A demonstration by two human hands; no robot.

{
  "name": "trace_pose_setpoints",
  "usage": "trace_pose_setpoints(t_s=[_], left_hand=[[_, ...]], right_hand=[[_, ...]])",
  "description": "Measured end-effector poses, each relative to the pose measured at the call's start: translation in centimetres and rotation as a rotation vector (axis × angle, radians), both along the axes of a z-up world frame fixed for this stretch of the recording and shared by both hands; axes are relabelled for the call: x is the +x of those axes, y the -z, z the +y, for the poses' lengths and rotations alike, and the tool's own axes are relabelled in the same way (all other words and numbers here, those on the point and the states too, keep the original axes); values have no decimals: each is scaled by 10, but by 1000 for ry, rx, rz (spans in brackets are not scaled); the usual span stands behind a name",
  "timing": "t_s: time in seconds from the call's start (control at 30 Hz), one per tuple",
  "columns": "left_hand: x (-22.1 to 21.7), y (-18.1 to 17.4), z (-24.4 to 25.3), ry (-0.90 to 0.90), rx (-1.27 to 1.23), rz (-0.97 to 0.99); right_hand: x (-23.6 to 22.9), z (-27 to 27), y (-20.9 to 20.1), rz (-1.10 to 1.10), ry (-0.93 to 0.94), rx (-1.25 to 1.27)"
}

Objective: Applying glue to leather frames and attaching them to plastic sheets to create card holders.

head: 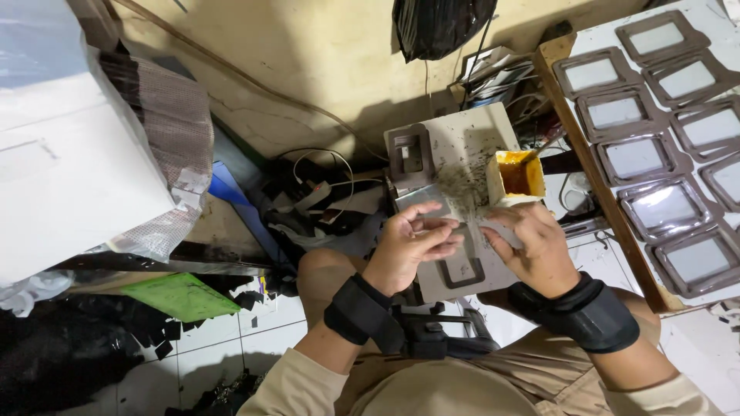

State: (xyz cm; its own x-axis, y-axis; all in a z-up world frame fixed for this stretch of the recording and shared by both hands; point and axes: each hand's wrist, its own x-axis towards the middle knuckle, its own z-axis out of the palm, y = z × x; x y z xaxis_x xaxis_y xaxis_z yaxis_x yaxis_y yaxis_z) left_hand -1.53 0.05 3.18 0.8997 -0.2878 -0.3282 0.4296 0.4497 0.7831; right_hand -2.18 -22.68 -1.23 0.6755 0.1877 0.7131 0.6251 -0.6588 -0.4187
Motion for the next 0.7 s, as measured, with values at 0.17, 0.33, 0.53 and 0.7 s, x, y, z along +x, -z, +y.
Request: trace_pose_setpoints(t_s=[0.17,0.33,0.53,0.7], left_hand=[[-7,2,3,66,-49,0],[-9,-2,4,99,-73,-3],[-9,-6,4,148,-71,23],[3,11,18,131,109,159]], right_hand=[[-4,4,-18,-120,-104,23],[-11,1,-11,-167,-125,34],[-14,-1,-23,-214,-152,3],[-15,-8,-18,-47,-144,86]])
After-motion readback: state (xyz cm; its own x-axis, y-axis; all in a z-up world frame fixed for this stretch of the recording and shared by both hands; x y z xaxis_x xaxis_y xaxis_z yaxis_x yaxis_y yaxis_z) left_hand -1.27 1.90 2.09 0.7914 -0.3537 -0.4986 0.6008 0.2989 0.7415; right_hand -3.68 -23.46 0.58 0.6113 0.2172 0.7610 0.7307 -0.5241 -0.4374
